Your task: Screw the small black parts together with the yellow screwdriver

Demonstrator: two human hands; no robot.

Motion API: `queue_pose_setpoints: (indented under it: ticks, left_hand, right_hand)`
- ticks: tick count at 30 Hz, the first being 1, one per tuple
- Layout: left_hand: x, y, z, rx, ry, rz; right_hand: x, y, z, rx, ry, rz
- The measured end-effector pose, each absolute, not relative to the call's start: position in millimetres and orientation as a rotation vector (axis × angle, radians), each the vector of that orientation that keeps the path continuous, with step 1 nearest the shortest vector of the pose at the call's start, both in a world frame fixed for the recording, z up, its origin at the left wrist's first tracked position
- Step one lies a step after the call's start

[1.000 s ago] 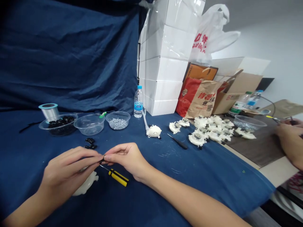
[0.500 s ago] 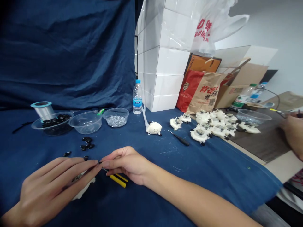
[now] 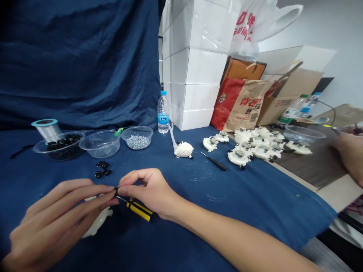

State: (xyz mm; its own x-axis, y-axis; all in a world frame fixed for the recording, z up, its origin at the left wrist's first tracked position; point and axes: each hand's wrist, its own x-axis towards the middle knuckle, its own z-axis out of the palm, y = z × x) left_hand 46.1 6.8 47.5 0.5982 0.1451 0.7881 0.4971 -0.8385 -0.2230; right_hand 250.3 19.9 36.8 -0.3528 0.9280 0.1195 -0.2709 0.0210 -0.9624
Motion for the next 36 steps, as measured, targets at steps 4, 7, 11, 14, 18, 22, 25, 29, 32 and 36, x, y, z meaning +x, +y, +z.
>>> queue_pose_setpoints:
  ticks: [4, 7, 11, 14, 18, 22, 25, 29, 32, 36]
  left_hand:
    - [63, -1, 49, -2.464, -0.825, -1.565]
    - [70, -5, 45, -2.474, -0.985, -1.799]
    - [72, -7, 38, -2.502, -1.214, -1.974]
    - [72, -6, 38, -2.493, -1.392, -2.042]
    - [70, -5, 43, -2.603, -1.547, -2.054]
    - [69, -3, 49, -2.695, -1.542, -2.017]
    - [67, -1, 50, -2.696, -1.500, -1.990]
    - [63, 0, 47, -2.601, -1.472, -1.925]
    - [61, -1, 45, -2.579, -1.473, -1.882]
    - [62, -3, 42, -2.559, -1.422, -1.862]
  right_hand:
    - [249, 11, 47, -0.655, -1.498, 1.120]
    - [250, 5, 51, -0.600, -1.615, 0.858]
    - [251, 1, 50, -0.551, -1.724, 0.657]
    - [251, 2, 47, -0.524, -1.775, 0.559]
    - [253, 5, 46, -0.476, -1.833, 0.466]
    - [256, 6, 50, -0.420, -1.881, 0.421]
    - [255, 6, 53, -0.485, -1.857, 0.505]
    - [250, 8, 52, -0.656, -1.782, 0.673]
    - [250, 9, 50, -0.702, -1.777, 0.699]
    - [252, 9, 48, -0.689, -1.803, 0.643]
